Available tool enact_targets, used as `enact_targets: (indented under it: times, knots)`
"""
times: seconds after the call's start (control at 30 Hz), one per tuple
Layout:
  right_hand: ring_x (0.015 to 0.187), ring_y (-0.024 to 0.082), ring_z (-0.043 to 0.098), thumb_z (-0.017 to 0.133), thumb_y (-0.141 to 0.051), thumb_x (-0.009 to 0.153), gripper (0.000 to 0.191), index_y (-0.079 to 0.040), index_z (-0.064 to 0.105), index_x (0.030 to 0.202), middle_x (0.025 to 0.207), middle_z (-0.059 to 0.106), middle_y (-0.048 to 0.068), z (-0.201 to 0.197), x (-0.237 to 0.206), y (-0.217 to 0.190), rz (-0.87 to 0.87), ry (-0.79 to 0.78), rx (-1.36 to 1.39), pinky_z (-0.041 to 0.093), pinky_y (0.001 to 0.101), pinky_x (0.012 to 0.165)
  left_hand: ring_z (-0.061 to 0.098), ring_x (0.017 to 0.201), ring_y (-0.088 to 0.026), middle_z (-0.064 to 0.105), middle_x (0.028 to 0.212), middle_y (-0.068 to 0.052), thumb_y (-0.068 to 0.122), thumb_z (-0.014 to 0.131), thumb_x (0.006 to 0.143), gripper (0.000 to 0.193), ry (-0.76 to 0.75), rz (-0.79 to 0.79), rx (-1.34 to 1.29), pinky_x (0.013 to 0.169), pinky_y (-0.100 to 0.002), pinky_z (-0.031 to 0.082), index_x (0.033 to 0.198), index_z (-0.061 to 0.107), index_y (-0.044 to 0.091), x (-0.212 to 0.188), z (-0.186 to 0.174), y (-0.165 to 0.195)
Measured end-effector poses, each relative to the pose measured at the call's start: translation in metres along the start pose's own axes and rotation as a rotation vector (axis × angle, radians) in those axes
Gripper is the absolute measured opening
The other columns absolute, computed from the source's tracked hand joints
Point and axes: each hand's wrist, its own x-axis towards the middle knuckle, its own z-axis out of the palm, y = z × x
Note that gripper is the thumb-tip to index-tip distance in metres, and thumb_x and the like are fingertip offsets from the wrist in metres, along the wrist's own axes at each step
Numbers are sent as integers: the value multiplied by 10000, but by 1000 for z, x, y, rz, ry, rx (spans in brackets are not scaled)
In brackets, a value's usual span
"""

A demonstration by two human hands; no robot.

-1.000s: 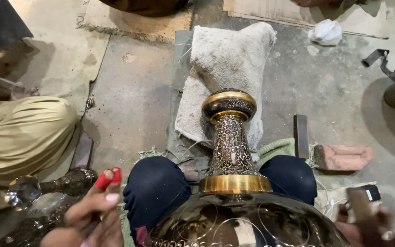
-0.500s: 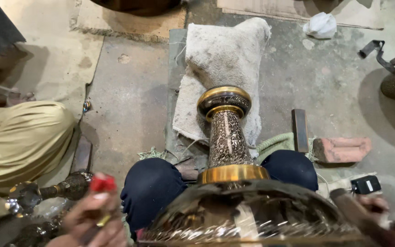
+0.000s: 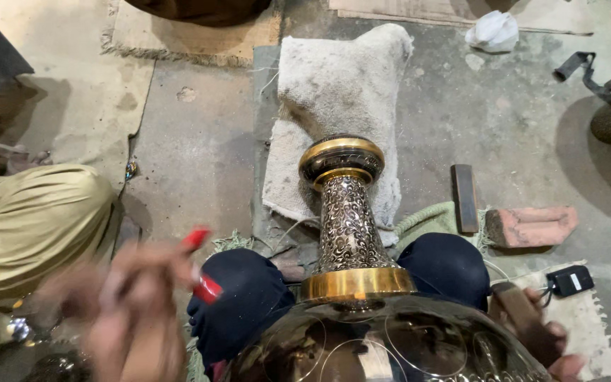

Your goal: The person sits on the floor with an ornate brass vase on a cloth cushion and holds a steel punch against the vase's decorated surface. They repeatedly strike the punch with a wooden mallet, repositioning the punch around the rim to work the metal decoration.

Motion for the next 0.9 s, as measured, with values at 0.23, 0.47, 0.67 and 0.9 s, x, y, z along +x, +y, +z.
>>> enact_targets:
  times: [0.23,0.47,0.67,0.9]
  knots:
    - [1291,387,608,604,-230,1026,240,-57,635,1189,1192,663,221,19,62,-27,-41,-127,-228,385,574,1280,661,1017,-198,664,1142,-80,-5,574,1051,296,-529,404,423,879,-330,576,1302,684,105,85,79,12]
    - [787,304,680,586,-76,1132,184,84,575,1041,936,660,223,32,96,-19,-125,-66,-795,601,429,811,804,986,-207,793,1116,-59,98,768,945,455,-893,738,267,878,-412,665,1375,625,137,151,170,-25]
    - [755,185,623,670,-118,1121,188,-1,522,1122,860,596,93,49,129,-8,-218,-267,-798,618,358,778,788,797,-124,799,946,-42,70,744,937,365,-996,1025,397,655,-292,654,1288,664,127,165,217,-56]
    - [712,151,648,721,-182,1118,377,17,489,1339,848,651,92,75,126,2,-228,-348,-771,554,285,670,772,736,-115,789,862,-59,122,729,965,263,-1160,1049,421,534,-262,626,1223,684,142,164,237,-67]
